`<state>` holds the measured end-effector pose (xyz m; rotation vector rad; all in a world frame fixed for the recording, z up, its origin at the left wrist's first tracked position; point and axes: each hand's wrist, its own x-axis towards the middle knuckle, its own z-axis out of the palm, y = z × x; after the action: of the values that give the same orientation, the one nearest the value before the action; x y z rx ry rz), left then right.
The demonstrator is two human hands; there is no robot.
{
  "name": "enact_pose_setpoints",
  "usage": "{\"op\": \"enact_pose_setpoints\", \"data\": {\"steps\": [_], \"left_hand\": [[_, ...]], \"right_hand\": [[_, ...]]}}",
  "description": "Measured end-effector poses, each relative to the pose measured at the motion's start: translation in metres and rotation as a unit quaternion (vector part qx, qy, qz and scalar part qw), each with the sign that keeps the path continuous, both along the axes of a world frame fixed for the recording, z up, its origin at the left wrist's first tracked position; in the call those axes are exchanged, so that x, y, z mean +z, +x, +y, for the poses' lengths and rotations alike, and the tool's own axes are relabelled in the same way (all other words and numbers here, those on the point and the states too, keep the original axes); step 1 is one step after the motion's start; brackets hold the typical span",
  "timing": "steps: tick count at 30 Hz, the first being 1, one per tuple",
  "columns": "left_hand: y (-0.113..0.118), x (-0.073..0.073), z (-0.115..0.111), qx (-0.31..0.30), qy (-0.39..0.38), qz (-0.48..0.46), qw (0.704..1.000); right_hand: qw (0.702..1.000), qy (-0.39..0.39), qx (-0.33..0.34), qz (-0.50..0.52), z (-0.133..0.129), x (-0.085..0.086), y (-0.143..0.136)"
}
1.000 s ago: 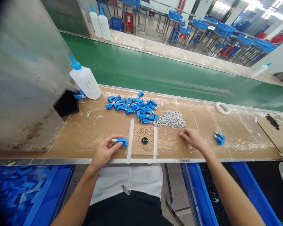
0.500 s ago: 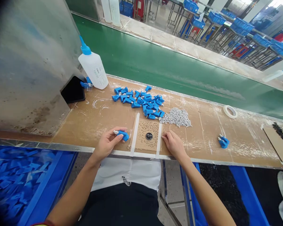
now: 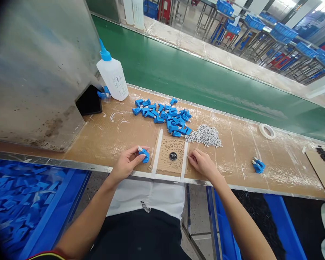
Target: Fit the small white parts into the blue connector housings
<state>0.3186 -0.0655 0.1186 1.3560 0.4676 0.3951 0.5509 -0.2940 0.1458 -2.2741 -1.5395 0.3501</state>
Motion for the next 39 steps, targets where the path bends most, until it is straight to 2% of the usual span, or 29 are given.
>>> {"op": "enact_pose_setpoints", "data": {"steps": [6, 13, 18, 21, 25, 33, 36, 39], "left_hand": [[-0.001, 0.000, -0.001, -0.012, -0.002, -0.002, 1.000], [-0.001, -0.002, -0.001, -0.023, -0.007, -0.009, 1.000], [-0.001, -0.002, -0.001, -0.032, -0.001, -0.014, 0.999], [-0.001, -0.002, -0.001, -0.034, -0.005, -0.015, 0.999], [-0.002, -0.001, -0.002, -0.028, 0.000, -0.015, 0.999], [-0.002, -0.005, -0.003, -0.029, -0.030, -0.038, 0.998], [-0.002, -0.006, -0.003, -0.031, -0.039, -0.036, 0.998], [-0.002, -0.009, -0.003, -0.035, -0.054, -0.039, 0.997]], "right_hand": [[0.999, -0.009, -0.010, 0.041, 0.009, 0.010, 0.000], [0.998, -0.021, -0.024, 0.047, 0.011, 0.013, -0.001], [0.998, -0.035, -0.012, 0.047, 0.018, 0.022, -0.006], [0.998, -0.043, 0.020, 0.044, 0.030, 0.029, -0.015], [0.995, -0.082, 0.064, 0.012, 0.049, 0.031, -0.025], [0.978, -0.179, 0.068, -0.076, 0.072, 0.029, -0.032], [0.983, -0.167, 0.060, -0.052, 0.073, 0.032, -0.030], [0.993, -0.104, 0.039, 0.036, 0.072, 0.039, -0.028]]}}
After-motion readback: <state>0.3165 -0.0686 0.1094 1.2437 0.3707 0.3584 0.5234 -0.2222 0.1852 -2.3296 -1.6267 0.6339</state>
